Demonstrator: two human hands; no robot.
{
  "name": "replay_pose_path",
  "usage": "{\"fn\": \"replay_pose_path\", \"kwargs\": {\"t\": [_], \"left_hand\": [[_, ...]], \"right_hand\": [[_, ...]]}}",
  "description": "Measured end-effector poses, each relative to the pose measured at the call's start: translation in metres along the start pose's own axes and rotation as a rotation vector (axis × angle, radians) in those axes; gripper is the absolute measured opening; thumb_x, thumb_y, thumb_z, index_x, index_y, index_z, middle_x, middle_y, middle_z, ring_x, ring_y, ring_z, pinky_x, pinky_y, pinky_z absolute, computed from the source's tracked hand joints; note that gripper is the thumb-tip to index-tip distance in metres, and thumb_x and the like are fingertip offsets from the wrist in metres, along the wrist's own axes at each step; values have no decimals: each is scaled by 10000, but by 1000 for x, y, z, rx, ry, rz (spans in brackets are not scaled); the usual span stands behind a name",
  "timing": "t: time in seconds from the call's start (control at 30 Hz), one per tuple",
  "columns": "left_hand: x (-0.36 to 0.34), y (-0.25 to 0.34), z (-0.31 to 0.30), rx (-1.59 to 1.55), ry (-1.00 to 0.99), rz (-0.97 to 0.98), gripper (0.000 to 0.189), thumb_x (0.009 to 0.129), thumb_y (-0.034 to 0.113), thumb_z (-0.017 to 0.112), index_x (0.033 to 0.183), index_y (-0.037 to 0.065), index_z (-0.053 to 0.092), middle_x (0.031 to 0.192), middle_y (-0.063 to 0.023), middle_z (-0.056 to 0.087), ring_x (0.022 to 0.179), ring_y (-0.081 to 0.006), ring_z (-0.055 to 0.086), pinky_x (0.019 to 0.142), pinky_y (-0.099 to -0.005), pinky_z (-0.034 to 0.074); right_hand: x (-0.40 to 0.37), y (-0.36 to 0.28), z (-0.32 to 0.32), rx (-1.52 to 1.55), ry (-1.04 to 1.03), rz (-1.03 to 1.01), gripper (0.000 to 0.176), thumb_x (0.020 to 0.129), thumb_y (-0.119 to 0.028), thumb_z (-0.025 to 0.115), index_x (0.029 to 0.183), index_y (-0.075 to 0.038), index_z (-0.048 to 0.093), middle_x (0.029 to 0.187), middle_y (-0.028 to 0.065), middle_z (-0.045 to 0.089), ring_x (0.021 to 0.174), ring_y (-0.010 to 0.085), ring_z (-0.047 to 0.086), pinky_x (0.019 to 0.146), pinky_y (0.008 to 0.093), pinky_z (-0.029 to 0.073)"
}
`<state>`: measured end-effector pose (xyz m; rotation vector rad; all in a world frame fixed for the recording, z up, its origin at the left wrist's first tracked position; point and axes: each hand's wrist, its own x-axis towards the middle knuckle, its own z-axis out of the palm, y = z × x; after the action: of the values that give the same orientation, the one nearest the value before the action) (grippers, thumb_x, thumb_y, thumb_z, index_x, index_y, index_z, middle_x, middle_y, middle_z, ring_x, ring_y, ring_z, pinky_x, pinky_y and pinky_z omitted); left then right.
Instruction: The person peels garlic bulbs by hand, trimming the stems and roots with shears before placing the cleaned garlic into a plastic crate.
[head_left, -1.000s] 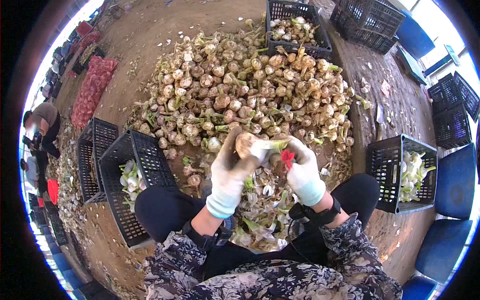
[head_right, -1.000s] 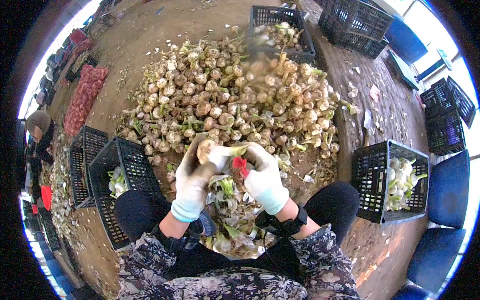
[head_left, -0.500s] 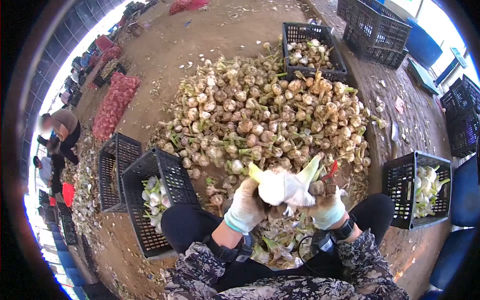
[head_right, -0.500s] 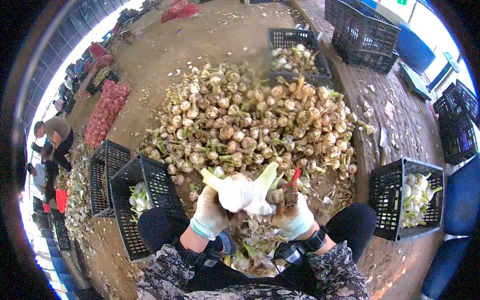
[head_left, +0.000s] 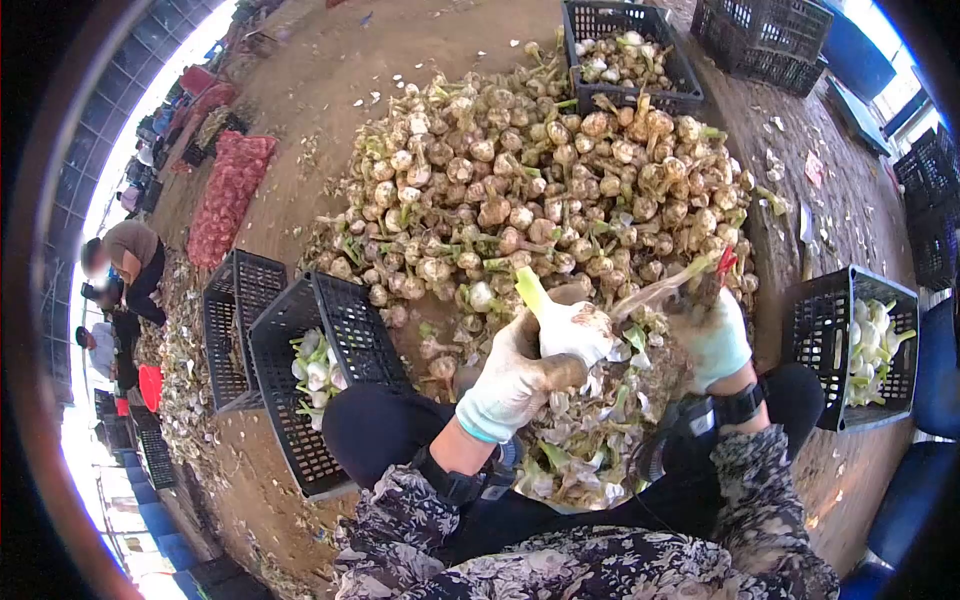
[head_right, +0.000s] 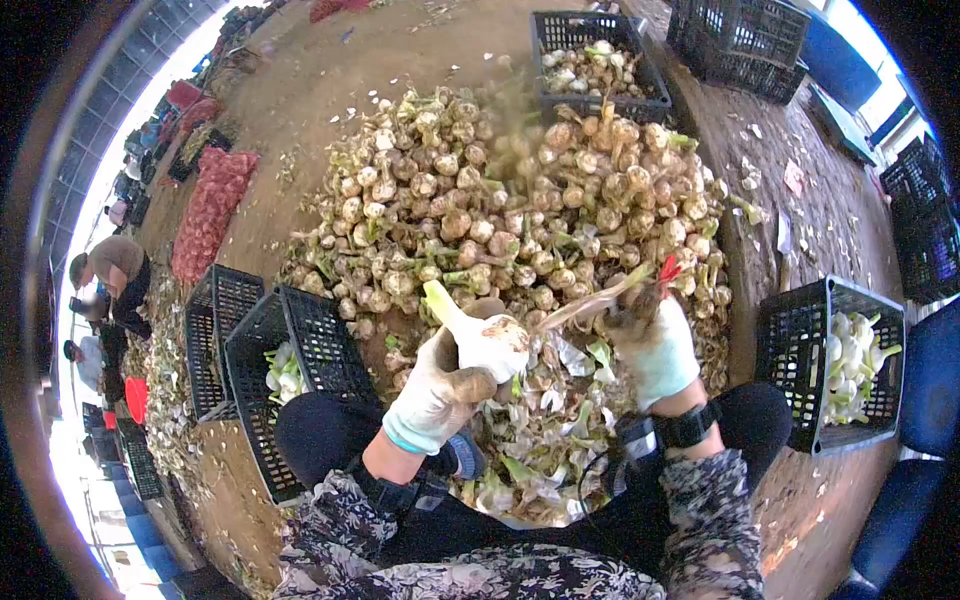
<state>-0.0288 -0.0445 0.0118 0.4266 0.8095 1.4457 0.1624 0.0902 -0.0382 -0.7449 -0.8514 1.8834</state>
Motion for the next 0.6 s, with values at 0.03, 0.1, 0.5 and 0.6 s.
{"fn": "replay_pose_path", "kwargs": {"t": [0.03,0.1,0.5,0.6], "left_hand": [[-1,0,-1,-3,4,-10,727,615,-40,718,1257,-1,378,1092,-82,542,987,-179,545,846,-297,450],[0,3,-2,82,17,13,754,597,-33,742,1258,-4,379,1075,-79,552,986,-180,543,885,-311,430],[6,-6,6,615,-1,-31,693,560,-34,728,1205,2,476,1124,-50,530,1011,-136,500,919,-284,379],[8,-14,3,562,-16,-31,675,586,-36,735,1208,4,476,1121,-55,541,1005,-132,512,901,-277,405]], "right_hand": [[2,-11,-4,153,-31,144,243,751,-116,633,957,-7,564,826,103,610,725,199,591,637,301,474],[-1,-19,3,-1303,-409,326,366,712,-165,661,1027,-9,557,871,125,611,845,222,595,754,298,469],[-18,-24,42,-654,-426,278,342,793,-262,632,951,37,584,814,57,625,723,92,545,667,255,453],[-22,-27,36,-636,-421,337,317,831,-205,583,1040,33,575,860,55,632,760,64,544,694,243,458]]}}
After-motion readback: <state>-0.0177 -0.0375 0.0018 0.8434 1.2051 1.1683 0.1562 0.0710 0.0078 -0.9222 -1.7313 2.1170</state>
